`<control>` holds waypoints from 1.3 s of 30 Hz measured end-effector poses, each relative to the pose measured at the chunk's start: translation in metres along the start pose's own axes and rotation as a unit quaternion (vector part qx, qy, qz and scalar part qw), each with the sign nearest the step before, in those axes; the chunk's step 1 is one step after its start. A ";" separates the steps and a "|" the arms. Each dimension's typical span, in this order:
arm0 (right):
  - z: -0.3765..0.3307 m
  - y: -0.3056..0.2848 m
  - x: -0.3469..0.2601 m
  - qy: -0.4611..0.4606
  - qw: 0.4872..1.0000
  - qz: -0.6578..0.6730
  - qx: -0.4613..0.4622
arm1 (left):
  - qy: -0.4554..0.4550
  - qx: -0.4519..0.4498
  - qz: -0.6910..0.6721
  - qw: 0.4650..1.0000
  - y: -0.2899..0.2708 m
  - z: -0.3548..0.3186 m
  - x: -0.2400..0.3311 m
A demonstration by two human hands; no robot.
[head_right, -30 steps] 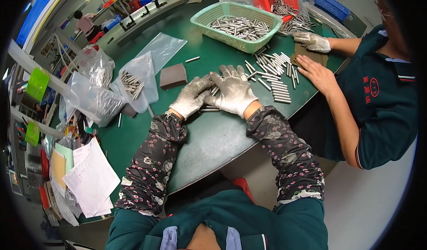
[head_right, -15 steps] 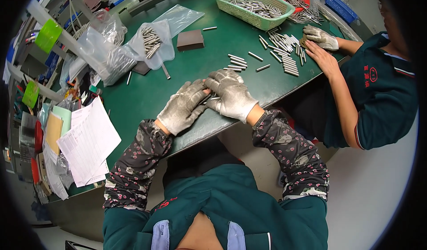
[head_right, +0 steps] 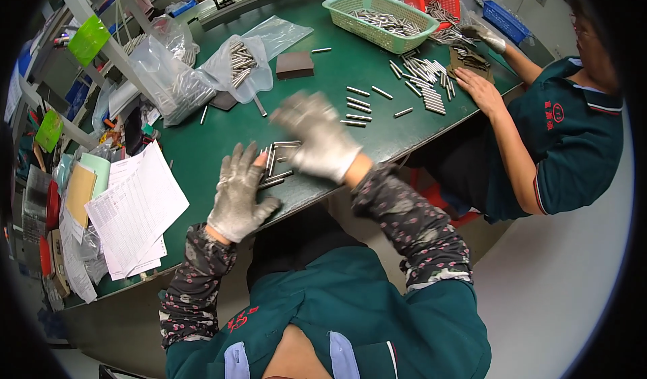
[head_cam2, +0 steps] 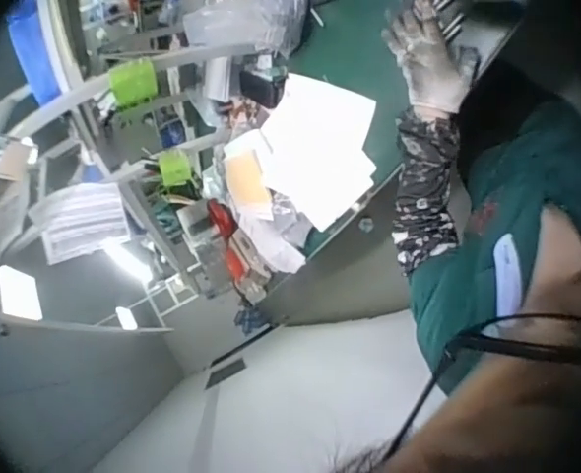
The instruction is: Inspecting, aligning, and sorting small metal rods on a workbench before packaging them.
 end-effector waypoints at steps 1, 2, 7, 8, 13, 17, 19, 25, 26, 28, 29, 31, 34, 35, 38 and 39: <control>-0.006 -0.011 0.025 0.053 0.997 -0.054 0.012 | 0.000 -0.010 0.039 0.999 0.002 0.007 0.010; -0.019 -0.016 0.054 0.094 0.985 -0.146 0.018 | 0.004 -0.010 0.055 0.998 0.003 0.013 0.022; -0.034 -0.007 0.069 0.168 0.963 -0.195 -0.074 | -0.025 -0.024 0.067 0.997 0.016 0.034 0.022; -0.031 -0.009 0.062 0.191 0.964 -0.163 -0.085 | -0.023 -0.022 0.061 0.998 0.017 0.036 0.021; -0.033 -0.013 0.064 0.229 0.953 -0.197 0.002 | -0.038 0.042 0.013 0.998 0.020 0.046 0.018; -0.026 -0.005 0.063 0.237 0.953 -0.174 -0.079 | -0.020 -0.008 0.049 0.999 0.024 0.059 0.022; -0.026 -0.004 0.051 0.239 0.959 -0.143 -0.060 | -0.006 0.051 0.033 0.998 0.026 0.059 0.017; -0.024 0.007 0.006 0.084 0.996 -0.011 0.004 | 0.073 0.098 -0.067 0.990 0.014 0.050 0.007; -0.020 0.008 0.003 0.048 0.999 0.020 -0.006 | 0.101 0.122 -0.079 0.984 0.009 0.046 0.004; -0.013 0.014 -0.006 -0.004 0.997 0.070 -0.014 | 0.103 0.082 -0.078 0.988 0.004 0.038 -0.010; -0.009 0.017 -0.014 -0.054 0.992 0.114 -0.021 | 0.111 0.044 -0.079 0.990 0.002 0.034 -0.015; -0.004 0.028 -0.020 -0.092 0.983 0.158 -0.023 | 0.139 0.064 -0.089 0.984 -0.002 0.028 -0.025; 0.004 0.034 -0.029 -0.132 0.965 0.220 -0.052 | 0.168 0.050 -0.104 0.979 -0.011 0.020 -0.030; 0.006 0.032 -0.029 -0.135 0.964 0.222 -0.051 | 0.166 0.050 -0.101 0.980 -0.013 0.019 -0.030; 0.006 0.006 -0.023 -0.130 0.969 0.211 0.012 | 0.183 0.069 -0.110 0.974 -0.019 0.015 -0.030; -0.001 -0.006 -0.016 -0.082 0.972 0.201 0.087 | 0.184 0.069 -0.111 0.974 -0.021 0.013 -0.028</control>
Point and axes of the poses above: each hand's wrist, its own z-axis towards the middle knuckle, its own y-axis out of the palm, x = y × z, the point moved 4 cm from there along z, towards the middle knuckle, and after that the axes turned 12 degrees about -y, right-handed, at the moved point
